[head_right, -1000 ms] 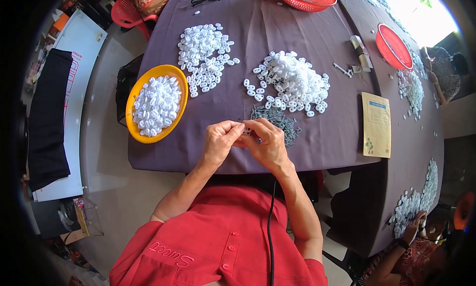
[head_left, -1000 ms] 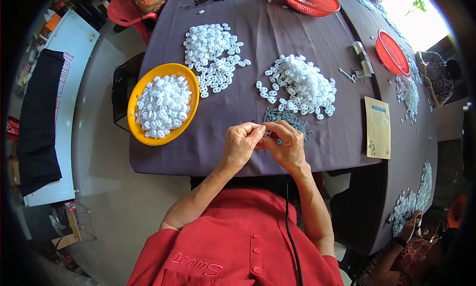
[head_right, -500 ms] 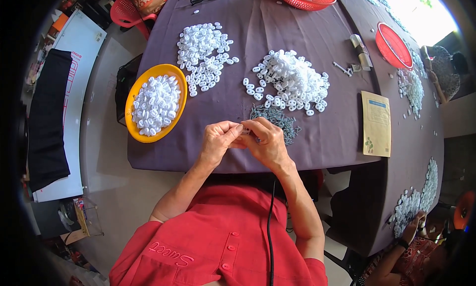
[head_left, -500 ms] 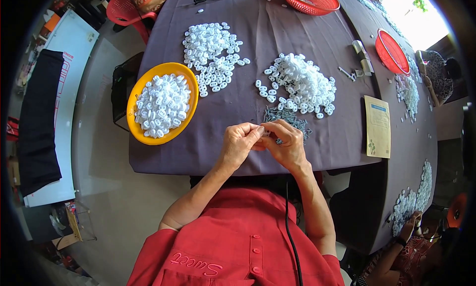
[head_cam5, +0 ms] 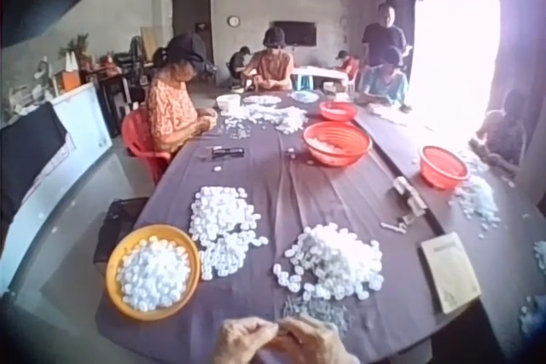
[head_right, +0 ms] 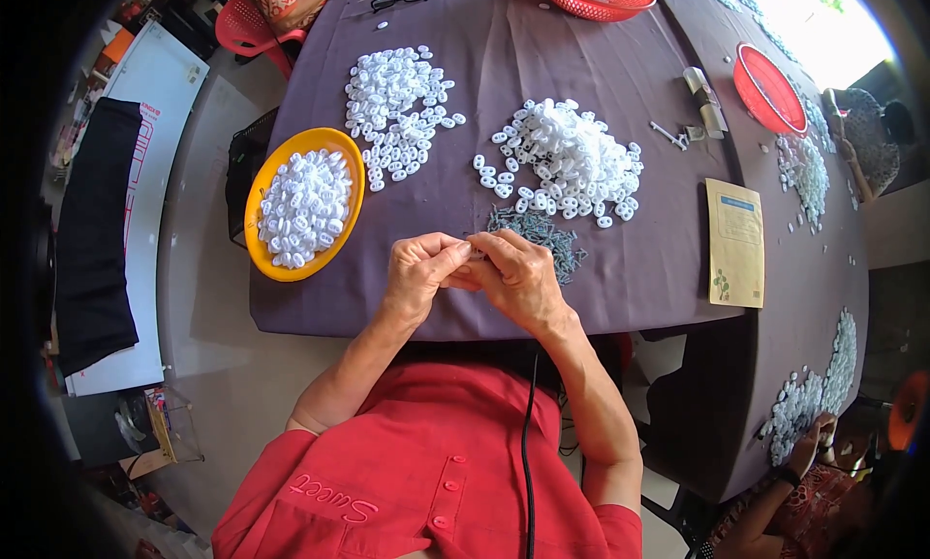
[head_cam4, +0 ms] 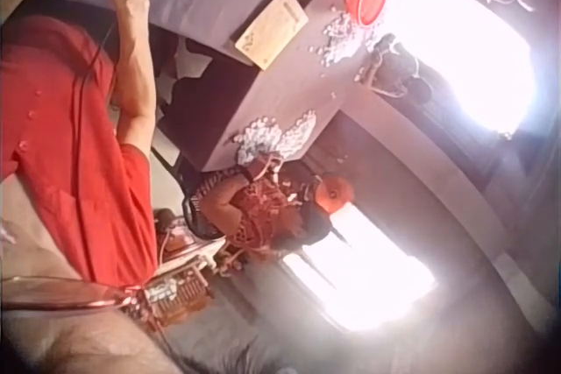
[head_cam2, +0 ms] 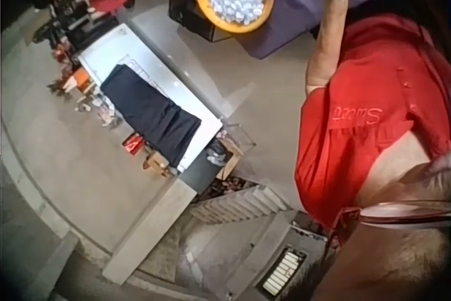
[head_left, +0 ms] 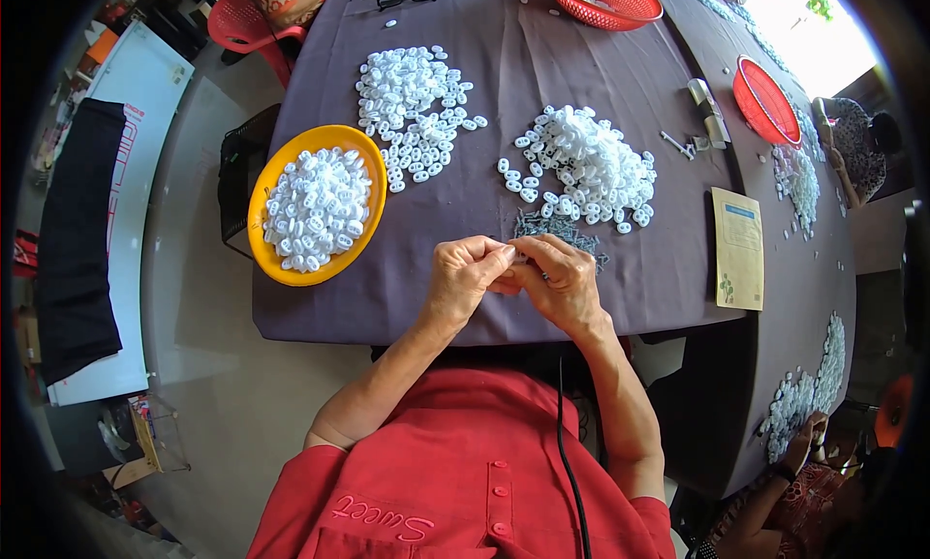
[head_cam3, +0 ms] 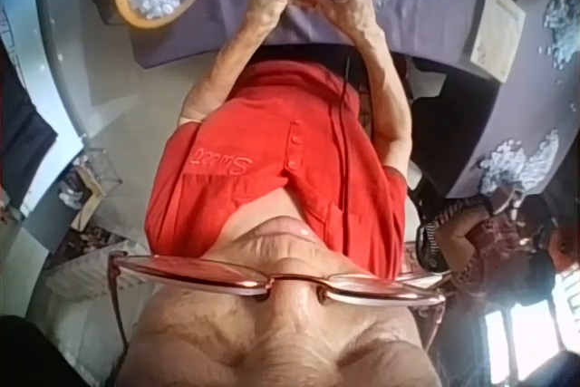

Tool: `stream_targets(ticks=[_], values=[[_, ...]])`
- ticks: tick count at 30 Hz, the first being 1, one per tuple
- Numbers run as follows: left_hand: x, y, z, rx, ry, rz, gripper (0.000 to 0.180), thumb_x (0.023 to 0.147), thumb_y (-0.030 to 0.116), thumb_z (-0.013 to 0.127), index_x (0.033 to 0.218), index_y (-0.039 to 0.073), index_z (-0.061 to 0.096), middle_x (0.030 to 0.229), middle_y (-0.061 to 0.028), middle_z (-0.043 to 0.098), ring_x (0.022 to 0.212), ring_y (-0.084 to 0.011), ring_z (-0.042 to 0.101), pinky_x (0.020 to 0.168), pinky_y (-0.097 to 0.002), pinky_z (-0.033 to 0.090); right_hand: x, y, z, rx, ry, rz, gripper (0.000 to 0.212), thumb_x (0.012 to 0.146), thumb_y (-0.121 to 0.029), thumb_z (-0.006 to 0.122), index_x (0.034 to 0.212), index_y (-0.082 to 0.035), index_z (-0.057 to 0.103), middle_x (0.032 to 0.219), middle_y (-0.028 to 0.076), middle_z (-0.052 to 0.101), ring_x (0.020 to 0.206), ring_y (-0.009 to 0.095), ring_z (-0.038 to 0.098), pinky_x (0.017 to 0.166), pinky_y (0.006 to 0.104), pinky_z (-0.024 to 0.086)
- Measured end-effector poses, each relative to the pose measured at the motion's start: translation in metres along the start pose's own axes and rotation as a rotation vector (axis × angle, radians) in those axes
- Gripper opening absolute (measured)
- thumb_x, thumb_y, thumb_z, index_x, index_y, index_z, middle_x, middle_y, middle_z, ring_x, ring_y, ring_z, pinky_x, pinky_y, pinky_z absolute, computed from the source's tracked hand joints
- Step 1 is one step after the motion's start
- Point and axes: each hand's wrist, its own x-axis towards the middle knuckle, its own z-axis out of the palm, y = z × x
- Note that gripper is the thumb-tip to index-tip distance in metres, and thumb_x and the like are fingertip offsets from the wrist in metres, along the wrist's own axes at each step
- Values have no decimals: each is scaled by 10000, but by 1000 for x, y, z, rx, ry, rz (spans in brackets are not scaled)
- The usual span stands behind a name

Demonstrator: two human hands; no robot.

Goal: The person assembles plastic cord locks by picking up plastic components and small parts from the table and fitting them together by hand.

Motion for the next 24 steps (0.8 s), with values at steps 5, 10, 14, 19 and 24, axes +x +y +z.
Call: stream_targets(ticks=[5,10,14,19,24], values=[[1,-2,-1,-27,7,-6,202,851,150,549,824,-36,620,703,-89,625,594,-137,614,548,-262,538,2,4,4,21,-19,-22,170,708,-26,631,876,-23,602,721,92,581,597,234,592,510,301,473],[8,-3,-3,-108,71,-68,207,845,163,562,827,-34,621,705,-100,630,602,-149,618,558,-274,539,0,12,18,146,90,123,246,695,-26,652,939,-18,622,765,81,602,616,179,597,541,261,470],[7,-10,-7,-109,95,-73,208,841,167,568,830,-33,623,705,-106,632,596,-154,619,562,-279,540,-6,17,23,190,72,188,275,689,-22,658,962,-20,625,786,79,609,631,158,597,556,248,468],[8,-13,-9,-68,73,-96,185,841,148,555,856,-27,614,746,-110,635,638,-169,634,588,-298,549,-9,18,23,160,65,196,267,688,-16,664,952,-20,624,801,80,612,644,159,599,558,250,471],[5,16,-35,178,260,64,172,855,175,545,872,15,605,756,-104,646,582,-122,619,474,-206,492,-20,37,-15,105,241,236,178,747,52,609,914,-4,634,758,36,600,634,72,552,549,198,442]])
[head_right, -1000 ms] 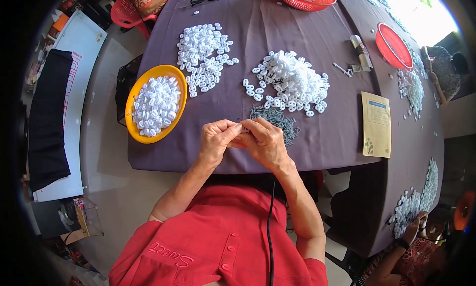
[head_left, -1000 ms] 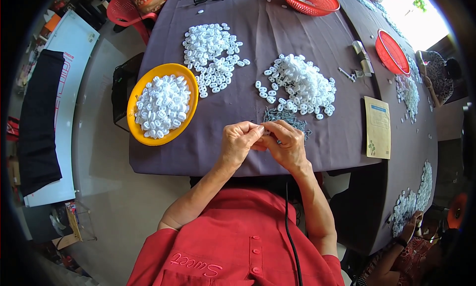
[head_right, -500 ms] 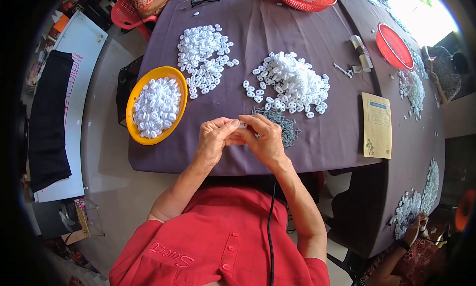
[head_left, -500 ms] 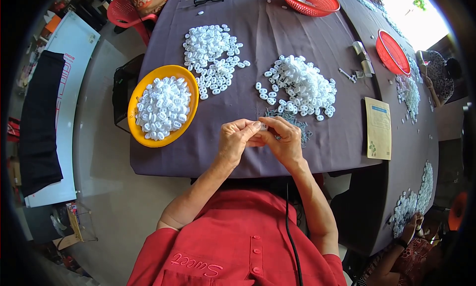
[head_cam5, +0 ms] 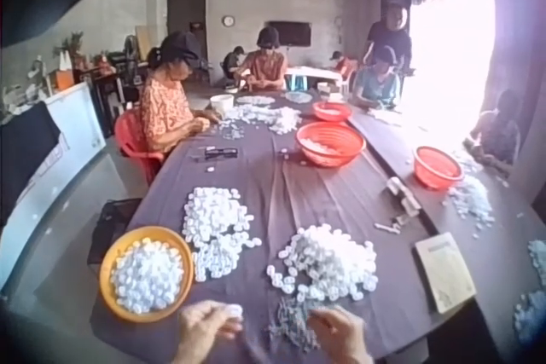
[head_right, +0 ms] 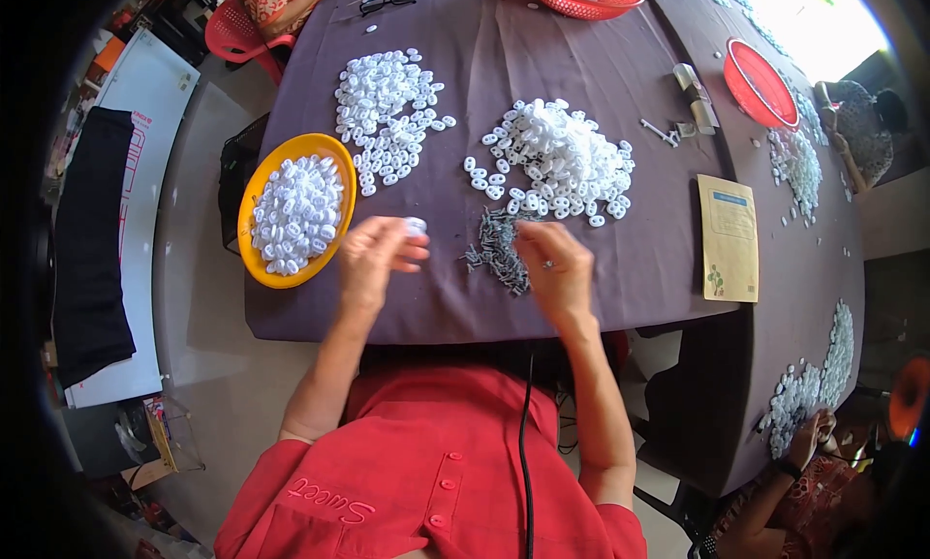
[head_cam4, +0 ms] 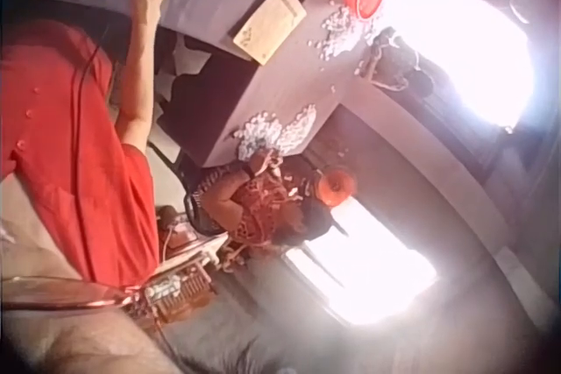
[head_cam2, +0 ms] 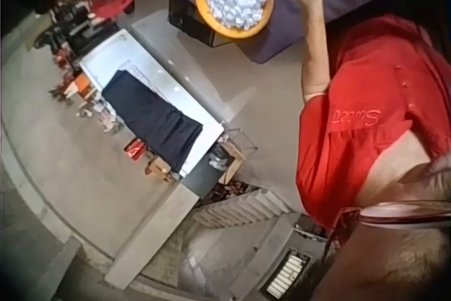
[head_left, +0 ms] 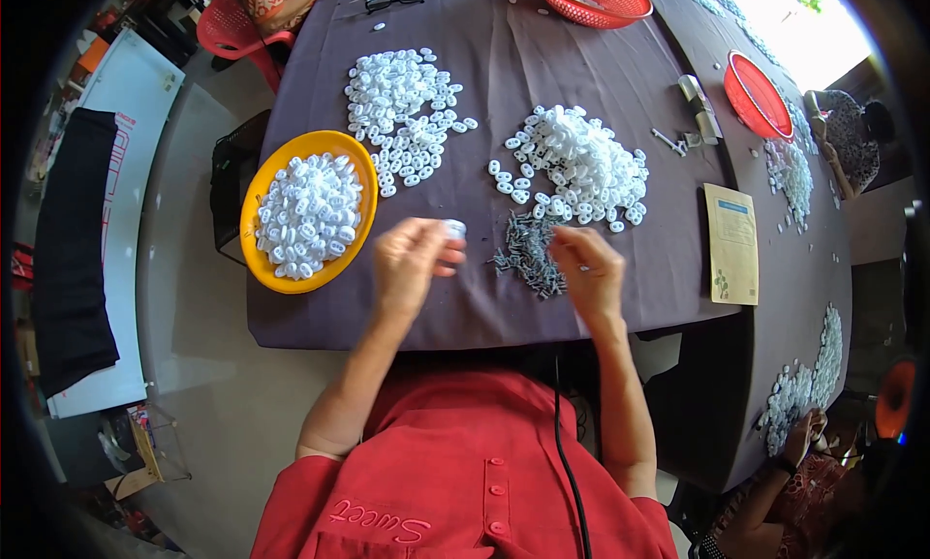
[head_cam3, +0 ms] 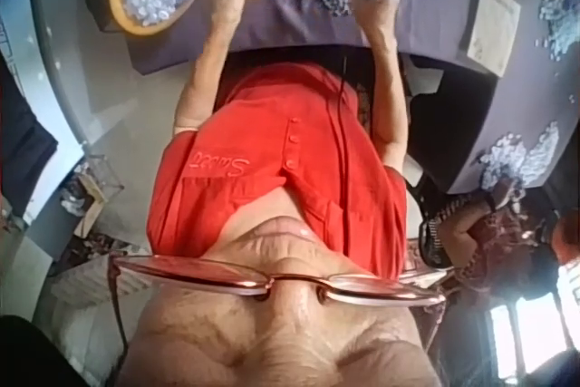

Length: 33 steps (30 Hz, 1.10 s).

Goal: The person assembles plastic cord locks by picking up plastic components and small parts from the table and fitting them together by hand.

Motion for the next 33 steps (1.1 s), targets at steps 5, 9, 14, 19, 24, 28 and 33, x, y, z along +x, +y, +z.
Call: stream_targets(ticks=[5,9,14,19,24,28,33], values=[[17,16,-44,60,73,29,192,862,203,543,852,26,615,718,-65,639,511,-69,571,398,-166,416,-4,36,-50,-225,135,190,114,787,1,580,882,-13,642,685,20,578,600,53,505,527,195,413],[18,17,-47,23,82,-29,192,847,195,559,865,13,617,707,-77,642,490,-81,576,384,-173,419,-3,41,-41,-396,37,23,85,763,-18,597,839,-19,636,718,71,594,621,157,563,566,260,436],[20,24,-67,-13,98,-79,176,839,147,550,897,-11,599,751,-116,649,527,-104,607,405,-191,465,8,36,-33,-591,-14,15,76,770,-78,582,816,-58,639,751,118,584,692,301,576,610,353,445],[21,23,-83,-106,120,-123,160,826,143,573,874,0,627,754,-120,650,553,-134,625,447,-214,500,10,31,-39,-657,-124,-78,89,755,-49,571,822,-45,629,722,130,566,669,306,563,603,372,435],[19,25,-95,-156,162,-136,176,828,155,578,880,-5,629,753,-121,650,558,-141,630,465,-225,511,13,25,-37,-627,-184,-54,63,742,-7,546,779,-30,591,747,138,536,690,327,547,606,404,427],[22,21,-105,-112,187,-113,204,827,186,585,901,1,628,741,-102,649,546,-120,624,434,-204,492,13,31,-33,-680,-206,-65,37,729,5,530,760,-12,520,751,140,532,674,333,531,597,398,420],[25,17,-126,136,331,43,184,847,186,563,831,11,618,678,-60,632,455,-49,543,378,-156,420,10,30,-31,-633,-187,-32,41,725,9,525,754,-10,504,726,132,525,653,317,524,595,382,418]])
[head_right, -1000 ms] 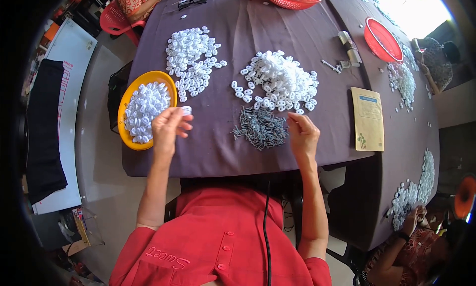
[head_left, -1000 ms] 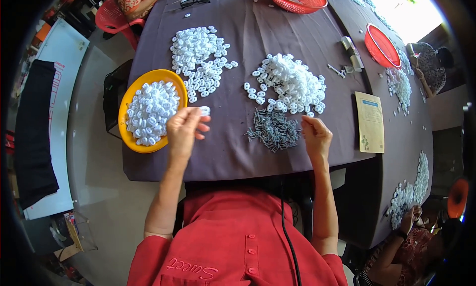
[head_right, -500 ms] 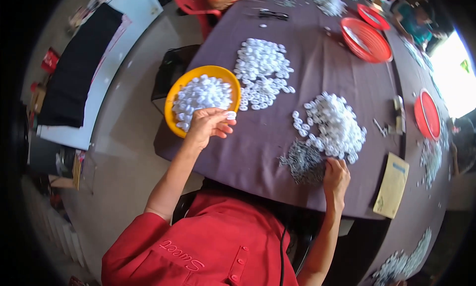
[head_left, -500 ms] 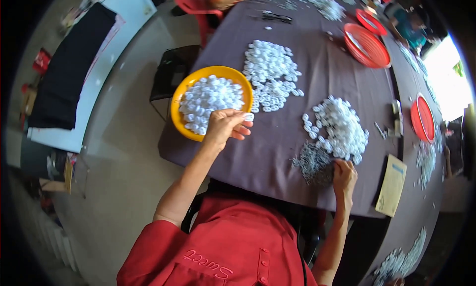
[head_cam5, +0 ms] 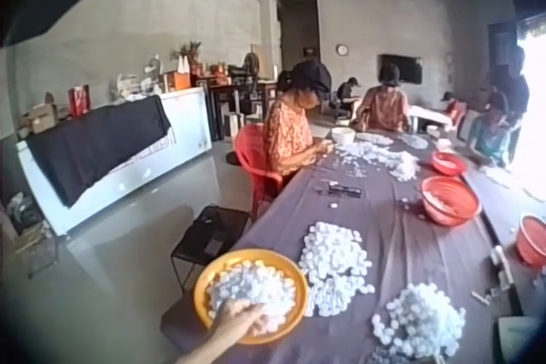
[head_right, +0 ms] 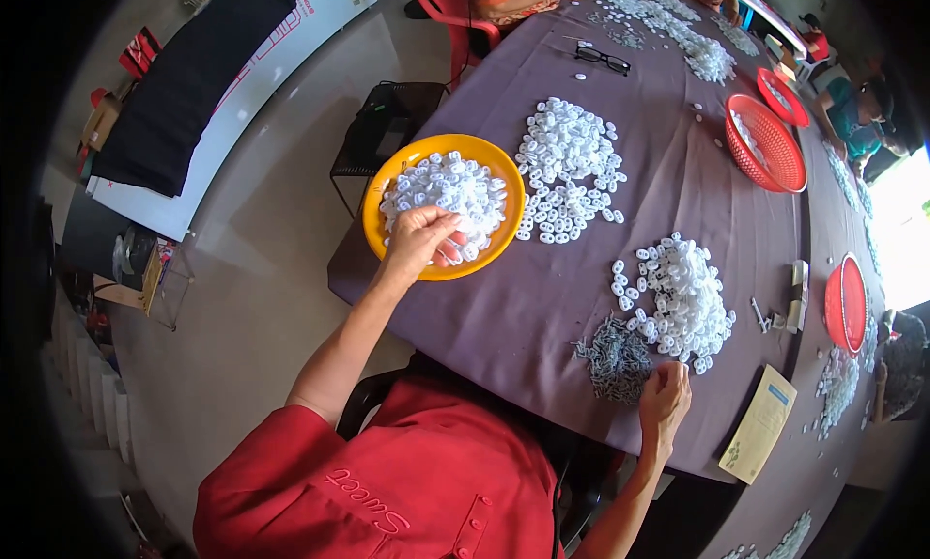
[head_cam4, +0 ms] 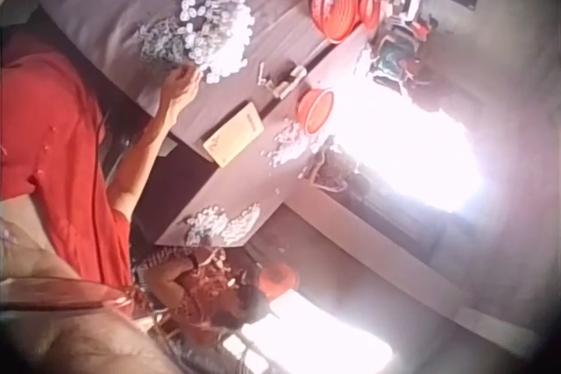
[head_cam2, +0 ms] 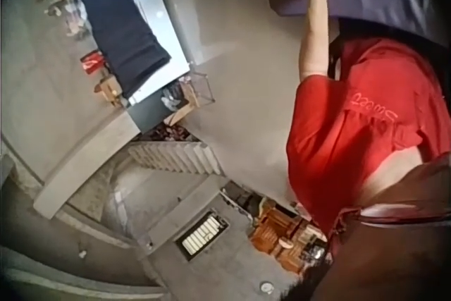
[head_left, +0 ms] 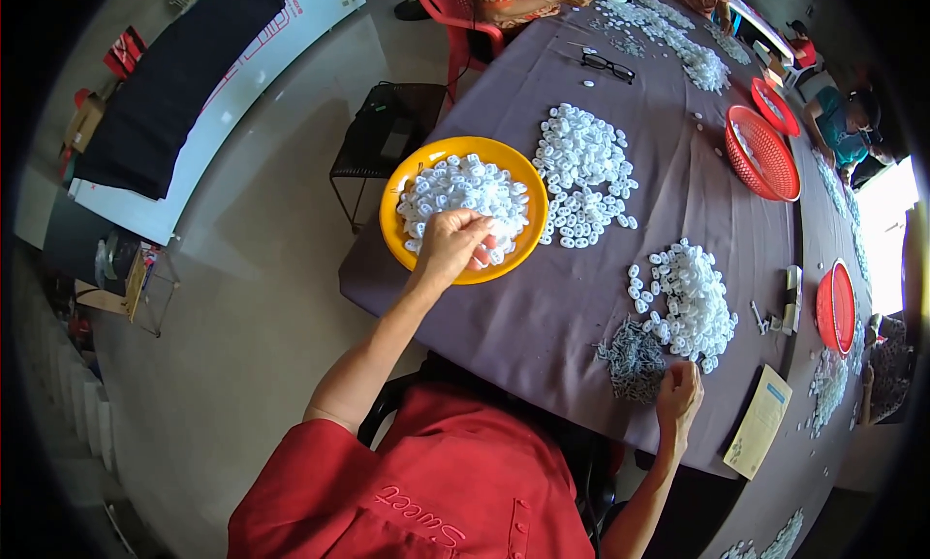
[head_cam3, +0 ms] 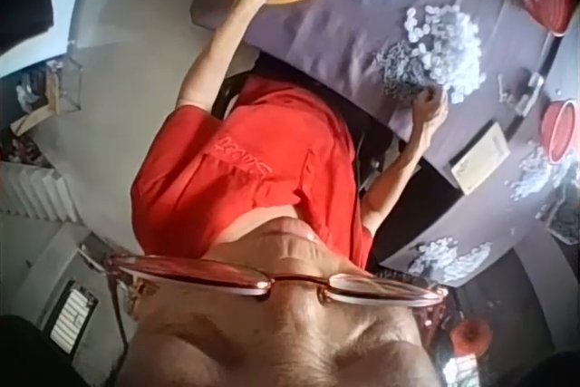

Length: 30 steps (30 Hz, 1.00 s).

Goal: The person assembles plastic cord locks by picking up plastic components and small parts from the table and fitting them together by hand.

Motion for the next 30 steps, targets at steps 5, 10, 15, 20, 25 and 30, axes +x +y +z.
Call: stream_targets(ticks=[5,10,15,20,25,30], values=[[12,-2,-18,153,45,18,193,845,195,566,751,34,611,607,-35,600,419,-43,506,356,-155,385,0,4,2,53,66,-20,30,735,1,546,756,-16,531,675,124,543,610,270,541,574,344,426],[16,-3,-17,185,135,42,255,838,224,583,654,48,574,537,-7,544,394,-30,452,344,-160,337,-1,5,1,156,35,74,27,744,3,548,762,-12,561,715,120,550,637,279,549,586,349,426],[-3,-7,9,107,52,140,282,837,249,577,657,33,578,526,-15,542,407,-41,450,375,-186,342,-2,2,-2,152,82,33,56,740,15,549,781,-16,573,720,116,552,635,273,551,574,344,429],[-48,-24,69,104,-279,96,243,834,247,580,722,32,604,570,-7,571,436,-43,468,396,-198,375,1,-6,-3,176,84,56,74,736,16,567,795,-24,588,725,95,556,625,215,564,565,292,437],[-79,-33,147,-51,-603,42,156,842,154,571,861,8,623,691,-12,609,514,-40,508,442,-185,411,-13,-20,-8,709,-14,301,79,781,15,567,837,-23,609,722,-11,575,627,45,504,559,201,409],[-94,-26,185,-88,-697,57,152,848,154,570,898,23,629,679,9,592,524,-37,512,433,-181,399,-21,-43,-3,1054,-92,359,77,791,35,561,861,22,588,741,5,579,647,53,516,583,191,418]])
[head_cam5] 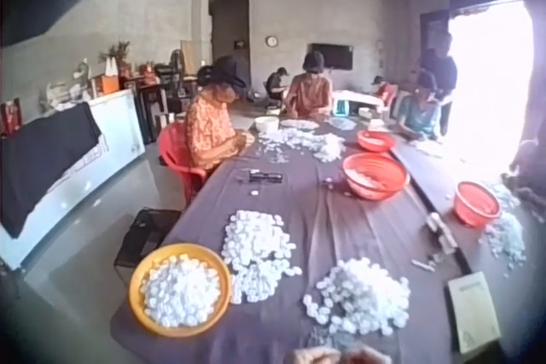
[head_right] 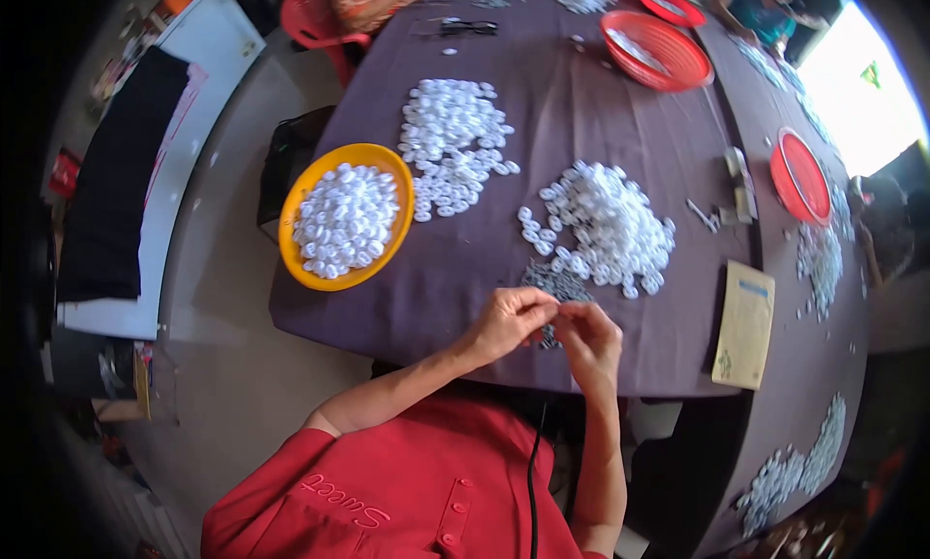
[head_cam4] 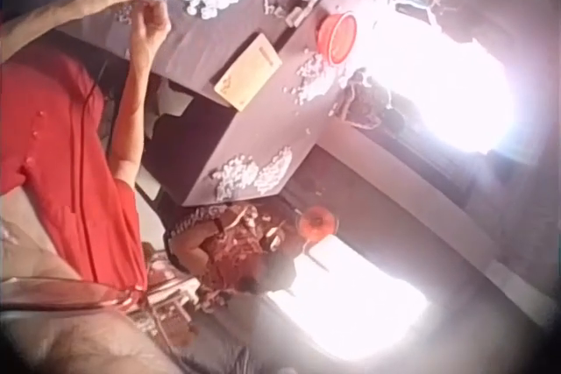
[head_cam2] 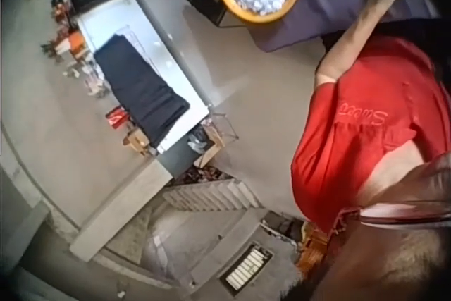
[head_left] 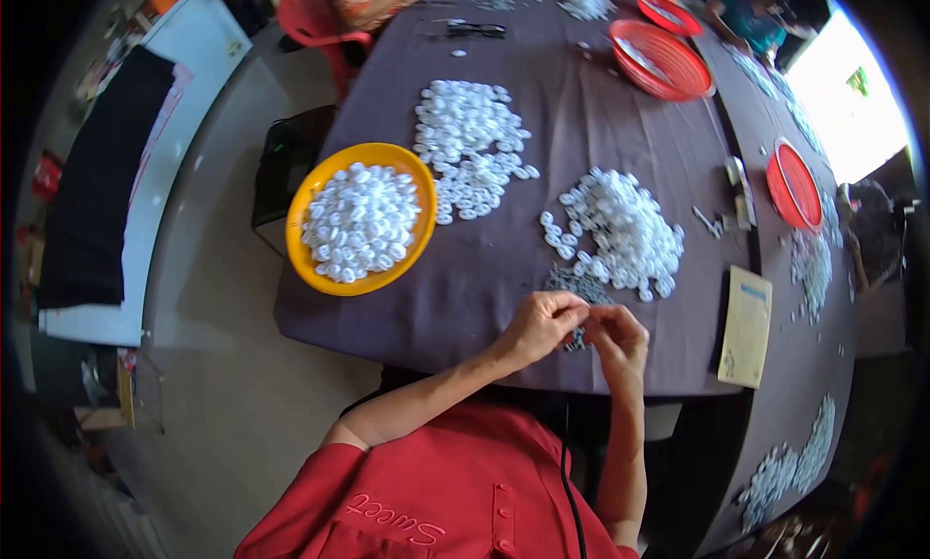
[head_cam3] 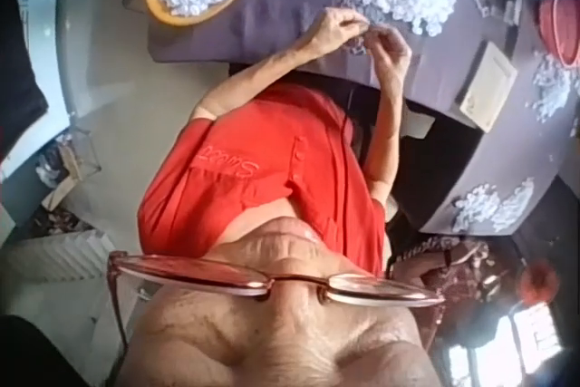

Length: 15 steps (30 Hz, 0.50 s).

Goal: The person assembles plastic cord locks by picking up plastic components and small parts from the table and fitting them together by hand.

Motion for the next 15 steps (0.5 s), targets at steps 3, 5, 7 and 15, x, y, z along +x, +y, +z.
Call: stream_targets(ticks=[3,5,7,15], values=[[1,-6,2,-66,-18,1,130,850,139,562,905,41,627,683,9,602,534,-29,524,439,-170,411,4,2,1,122,12,29,70,787,21,579,856,17,588,750,24,600,657,76,552,595,207,450],[0,-3,2,-22,-33,-46,123,849,137,565,900,41,622,693,4,610,537,-31,528,443,-169,415,4,11,-5,152,23,41,82,780,11,603,861,11,588,744,22,603,674,81,566,609,210,463],[2,-1,6,-35,-33,-91,119,845,139,574,889,39,619,694,1,610,538,-35,532,445,-168,417,4,11,-9,205,46,42,93,777,15,614,865,6,588,747,18,607,682,77,573,621,205,471],[8,6,22,14,-48,-92,105,838,138,577,854,39,606,677,-5,599,526,-42,520,446,-176,420,1,14,-22,168,60,48,73,787,-1,616,857,14,603,733,28,621,670,73,582,601,199,480]])
